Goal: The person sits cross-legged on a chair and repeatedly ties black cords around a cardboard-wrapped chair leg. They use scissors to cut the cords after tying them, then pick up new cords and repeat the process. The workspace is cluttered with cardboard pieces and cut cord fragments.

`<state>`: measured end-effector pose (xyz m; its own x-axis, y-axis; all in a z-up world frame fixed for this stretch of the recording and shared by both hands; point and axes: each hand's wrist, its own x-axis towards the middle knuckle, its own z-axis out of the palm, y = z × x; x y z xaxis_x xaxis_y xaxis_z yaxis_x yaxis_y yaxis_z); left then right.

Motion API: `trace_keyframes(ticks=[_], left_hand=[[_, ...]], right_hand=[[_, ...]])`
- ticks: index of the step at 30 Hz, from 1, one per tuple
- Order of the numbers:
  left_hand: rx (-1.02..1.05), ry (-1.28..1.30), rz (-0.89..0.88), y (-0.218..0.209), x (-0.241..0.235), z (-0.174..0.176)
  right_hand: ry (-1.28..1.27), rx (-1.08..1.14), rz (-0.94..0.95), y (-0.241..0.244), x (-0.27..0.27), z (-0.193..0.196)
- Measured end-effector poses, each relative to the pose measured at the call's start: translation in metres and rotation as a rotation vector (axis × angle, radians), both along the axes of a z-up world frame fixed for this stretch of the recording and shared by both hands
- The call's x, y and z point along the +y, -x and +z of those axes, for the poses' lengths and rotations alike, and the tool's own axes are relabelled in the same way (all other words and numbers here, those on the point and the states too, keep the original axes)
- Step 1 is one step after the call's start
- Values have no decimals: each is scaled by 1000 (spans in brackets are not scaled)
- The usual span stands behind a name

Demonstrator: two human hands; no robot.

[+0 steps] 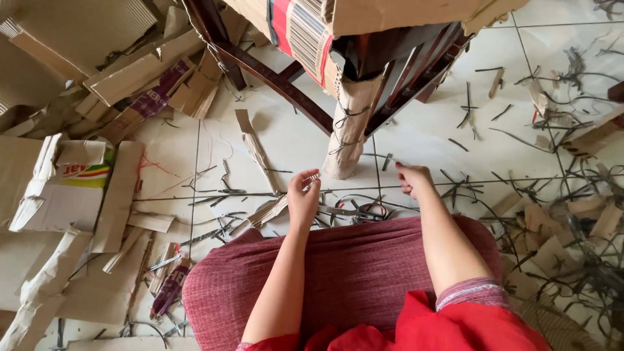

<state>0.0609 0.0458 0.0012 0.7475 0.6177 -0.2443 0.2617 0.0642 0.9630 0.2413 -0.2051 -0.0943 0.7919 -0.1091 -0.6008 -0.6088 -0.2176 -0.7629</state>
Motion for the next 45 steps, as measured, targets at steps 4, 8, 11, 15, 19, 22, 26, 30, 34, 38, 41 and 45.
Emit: trace_keyframes(ticks=[4, 8, 11, 15, 19, 22, 26, 30, 34, 38, 41, 45], left_hand=[[17, -26, -18, -5, 2, -10], [74, -75, -64, -7, 1, -12], [101, -93, -90, -9, 0, -18], [125, -97, -102, -10, 1, -28], [125, -81, -84, -11, 7, -27], [118, -29, -62, -17, 11, -18], [47, 102, 13, -27, 16, -1], [80, 70, 86, -48, 27, -51], [140, -1, 132, -57, 39, -100], [136, -88, 166, -66, 44, -106], [134, -234, 50, -79, 44, -120], [207, -661, -231, -94, 43, -149]], right_hand=[[244, -199, 80, -18, -4, -39], [488, -428, 238, -32, -4, -67], [501, -420, 220, -22, 5, -53], [478, -357, 53, -23, 10, -60], [140, -142, -119, -16, 33, -29], [-25, -70, -125, -11, 38, -7], [-171, 30, -62, -10, 49, 23], [-224, 31, -10, -12, 53, 6], [-197, 7, 93, 2, 75, 8], [172, -150, 355, -6, 77, -10], [297, -210, 481, -2, 75, -4], [563, -349, 619, 5, 72, -18]])
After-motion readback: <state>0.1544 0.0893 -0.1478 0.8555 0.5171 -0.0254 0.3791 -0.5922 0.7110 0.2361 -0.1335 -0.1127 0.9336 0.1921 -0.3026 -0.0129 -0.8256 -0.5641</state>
